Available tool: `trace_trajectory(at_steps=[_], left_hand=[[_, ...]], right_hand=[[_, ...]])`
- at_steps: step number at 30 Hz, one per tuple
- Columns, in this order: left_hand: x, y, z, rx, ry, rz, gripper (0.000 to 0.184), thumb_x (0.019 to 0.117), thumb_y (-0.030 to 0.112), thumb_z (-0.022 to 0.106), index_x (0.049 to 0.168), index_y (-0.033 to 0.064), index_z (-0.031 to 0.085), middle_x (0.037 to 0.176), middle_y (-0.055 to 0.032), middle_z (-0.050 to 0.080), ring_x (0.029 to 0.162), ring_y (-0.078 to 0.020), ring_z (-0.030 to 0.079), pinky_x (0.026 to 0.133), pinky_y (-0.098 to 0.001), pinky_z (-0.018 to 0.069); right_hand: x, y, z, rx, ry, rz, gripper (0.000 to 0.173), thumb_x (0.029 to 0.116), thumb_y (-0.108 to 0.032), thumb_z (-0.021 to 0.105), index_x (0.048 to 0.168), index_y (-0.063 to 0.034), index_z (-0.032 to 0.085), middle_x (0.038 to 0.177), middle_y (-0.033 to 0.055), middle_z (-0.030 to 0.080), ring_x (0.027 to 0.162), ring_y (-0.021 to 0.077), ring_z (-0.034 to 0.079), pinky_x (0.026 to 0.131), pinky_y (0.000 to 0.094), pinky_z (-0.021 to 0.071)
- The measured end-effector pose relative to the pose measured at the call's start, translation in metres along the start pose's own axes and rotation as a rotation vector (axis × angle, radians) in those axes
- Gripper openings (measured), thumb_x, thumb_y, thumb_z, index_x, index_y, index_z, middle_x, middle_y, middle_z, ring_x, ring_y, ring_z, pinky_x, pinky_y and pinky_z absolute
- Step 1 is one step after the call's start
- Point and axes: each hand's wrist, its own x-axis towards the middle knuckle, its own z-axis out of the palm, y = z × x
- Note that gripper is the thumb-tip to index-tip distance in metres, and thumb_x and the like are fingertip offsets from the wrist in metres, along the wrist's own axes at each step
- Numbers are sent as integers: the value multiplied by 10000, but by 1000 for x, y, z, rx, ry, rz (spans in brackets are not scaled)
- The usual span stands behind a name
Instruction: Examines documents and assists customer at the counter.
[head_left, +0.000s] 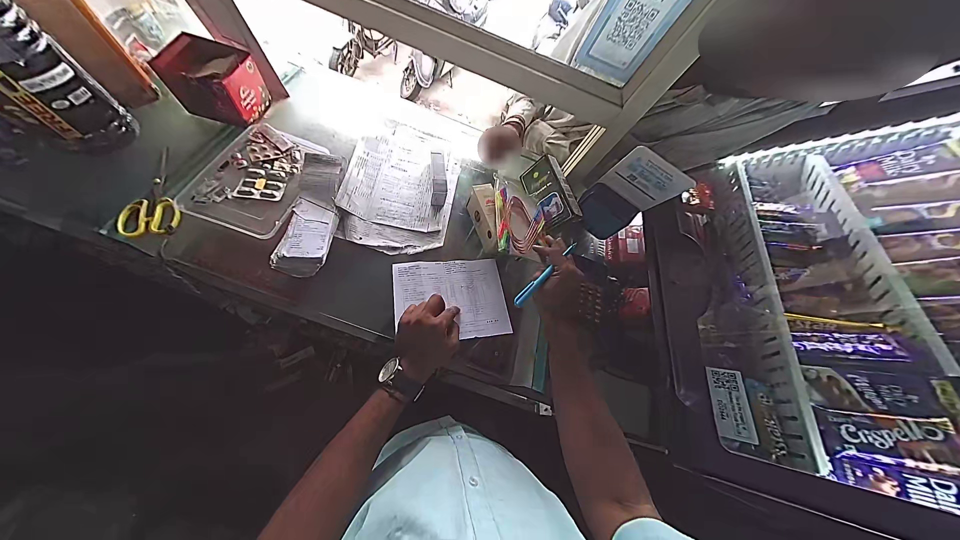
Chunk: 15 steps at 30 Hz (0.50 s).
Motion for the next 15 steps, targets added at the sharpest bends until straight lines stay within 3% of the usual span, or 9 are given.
trace_trajectory(at_steps=[2,3,4,5,7,8,10,12,15], left_hand=[[1,0,1,60,-33,27,272,884,216,594,1031,199,822,797,-73,699,710,-265,674,647,-443,510],[1,1,0,81,-57,34,295,891,222,581,1069,215,817,775,-63,694,705,-261,668,648,-444,504],[2,1,-1,93,-84,37,317,896,220,573,1108,226,809,770,-60,698,704,-262,665,650,-445,502],[3,2,-2,102,-104,41,334,896,219,567,1133,232,802,768,-59,697,702,-263,663,648,-444,498],[4,2,-2,112,-111,51,340,890,214,567,1138,228,799,760,-62,695,693,-265,665,640,-443,501],[4,2,-2,112,-105,56,338,888,212,570,1134,225,801,751,-62,690,684,-265,663,632,-441,500],[4,1,-2,118,-101,63,340,890,213,564,1135,225,800,742,-61,683,673,-263,657,623,-438,496],[3,0,-1,129,-99,62,345,904,223,546,1140,240,797,736,-50,672,668,-253,646,623,-427,486],[2,-1,1,125,-88,58,343,908,229,542,1134,246,801,730,-44,670,661,-244,641,616,-422,481]], right_hand=[[-9,-13,-6,126,78,1,296,917,0,557,1149,-5,741,1322,163,676,1248,268,640,1010,418,534],[-17,-25,-10,261,103,61,251,973,-38,559,1161,11,719,1236,109,719,1119,168,694,918,332,578],[-25,-43,-14,445,96,162,256,1032,-63,502,1178,43,683,1077,72,749,940,113,718,828,297,597],[-33,-57,-15,645,46,273,331,1084,-136,381,1195,48,632,930,54,758,797,121,730,750,313,620],[-50,-71,-6,880,-106,398,516,1094,-301,227,1138,11,636,732,-2,713,630,91,672,620,272,580],[-55,-73,-1,882,-187,405,495,1085,-236,245,1049,-4,681,710,-32,682,618,54,629,602,233,544],[-58,-71,8,758,-306,398,314,1032,-96,448,959,-11,742,707,-23,681,604,32,611,582,206,523],[-57,-62,16,602,-356,342,132,933,-102,648,969,-30,753,768,5,730,642,44,670,617,227,575],[-60,-54,21,526,-306,293,107,845,-113,753,919,-39,772,777,8,745,637,31,671,611,216,575]])
